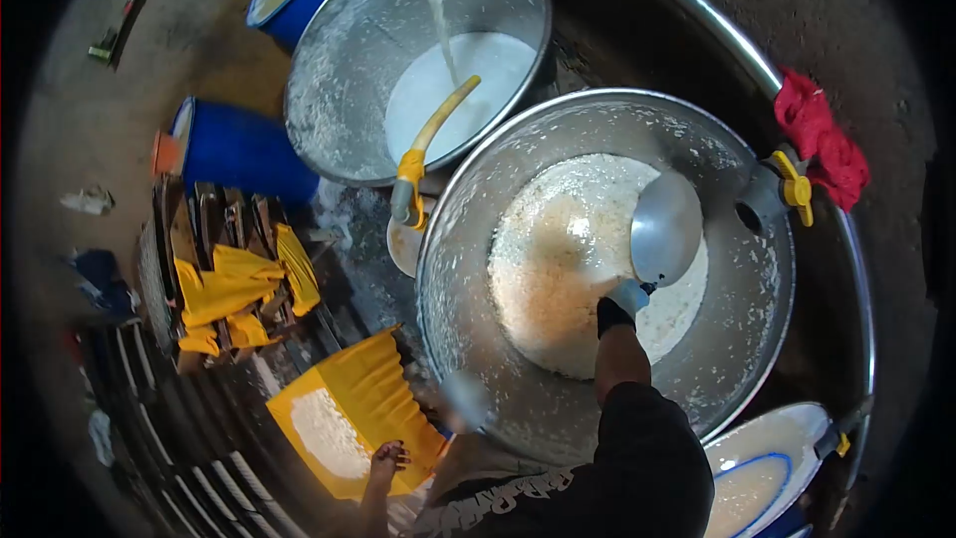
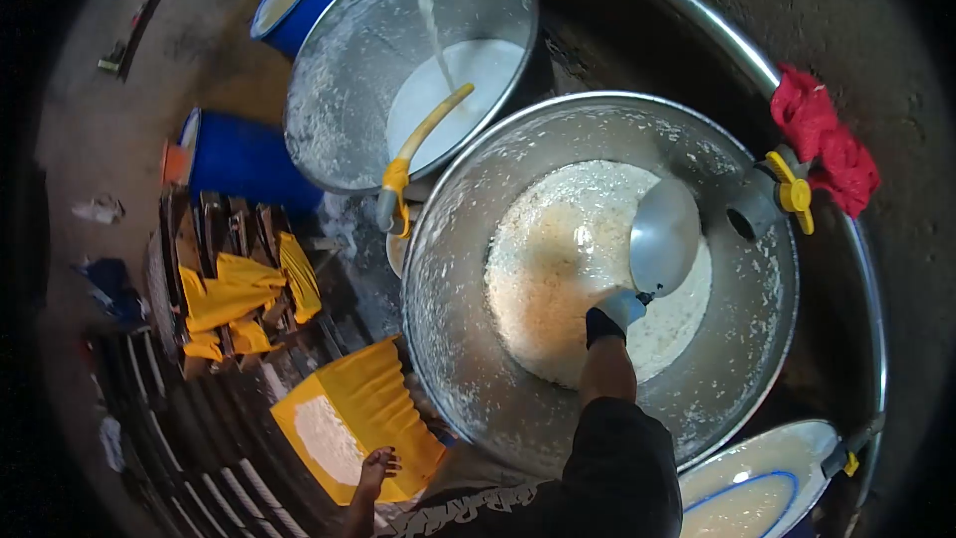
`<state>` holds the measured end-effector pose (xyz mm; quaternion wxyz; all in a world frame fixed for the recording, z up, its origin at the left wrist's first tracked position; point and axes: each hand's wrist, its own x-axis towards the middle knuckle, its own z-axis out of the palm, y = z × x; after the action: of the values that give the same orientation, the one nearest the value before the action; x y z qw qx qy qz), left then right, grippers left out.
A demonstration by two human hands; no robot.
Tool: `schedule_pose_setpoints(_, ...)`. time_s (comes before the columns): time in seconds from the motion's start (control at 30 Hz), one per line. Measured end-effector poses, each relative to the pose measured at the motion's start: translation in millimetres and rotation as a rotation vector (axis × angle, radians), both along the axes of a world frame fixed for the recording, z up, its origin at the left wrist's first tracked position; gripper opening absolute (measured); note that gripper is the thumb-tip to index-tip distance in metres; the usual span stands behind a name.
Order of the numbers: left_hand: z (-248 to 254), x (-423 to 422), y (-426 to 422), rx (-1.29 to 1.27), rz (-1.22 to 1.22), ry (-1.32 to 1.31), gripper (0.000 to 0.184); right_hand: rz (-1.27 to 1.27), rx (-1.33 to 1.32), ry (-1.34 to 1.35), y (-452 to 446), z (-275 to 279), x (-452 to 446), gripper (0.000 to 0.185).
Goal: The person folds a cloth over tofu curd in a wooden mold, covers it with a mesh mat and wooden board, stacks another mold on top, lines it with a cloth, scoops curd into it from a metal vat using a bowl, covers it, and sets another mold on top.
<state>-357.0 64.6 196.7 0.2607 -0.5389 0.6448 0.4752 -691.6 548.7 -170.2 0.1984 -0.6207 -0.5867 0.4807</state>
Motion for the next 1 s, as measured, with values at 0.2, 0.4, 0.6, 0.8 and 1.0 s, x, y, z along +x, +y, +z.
schedule_pose_setpoints(0.2,-2.0,-18.6,-1.3,0.091,0.02,-0.032,0.049,0.197,-0.718,-0.085,-45.4,-2.1,-38.1,0.014)
schedule_pose_setpoints(0.4,0.9,-32.5,18.8,0.019,0.0,-0.055,0.032,0.568,-1.198,-0.137,-36.1,-21.9,-23.8,0.021)
schedule_pose_setpoints(0.6,-15.4,-12.8,19.9,0.036,0.002,-0.042,0.031,0.692,-1.236,-0.365,-27.2,41.3,2.1,0.025)
schedule_pose_setpoints(0.8,-43.4,42.3,-5.6,0.117,0.067,0.174,0.036,1.186,-0.979,-0.125,-30.0,291.6,43.0,0.025)
schedule_pose_setpoints(1.0,-98.2,136.6,-31.7,0.239,0.341,0.314,0.034,1.394,-0.926,-0.447,-70.9,446.1,96.1,0.029)
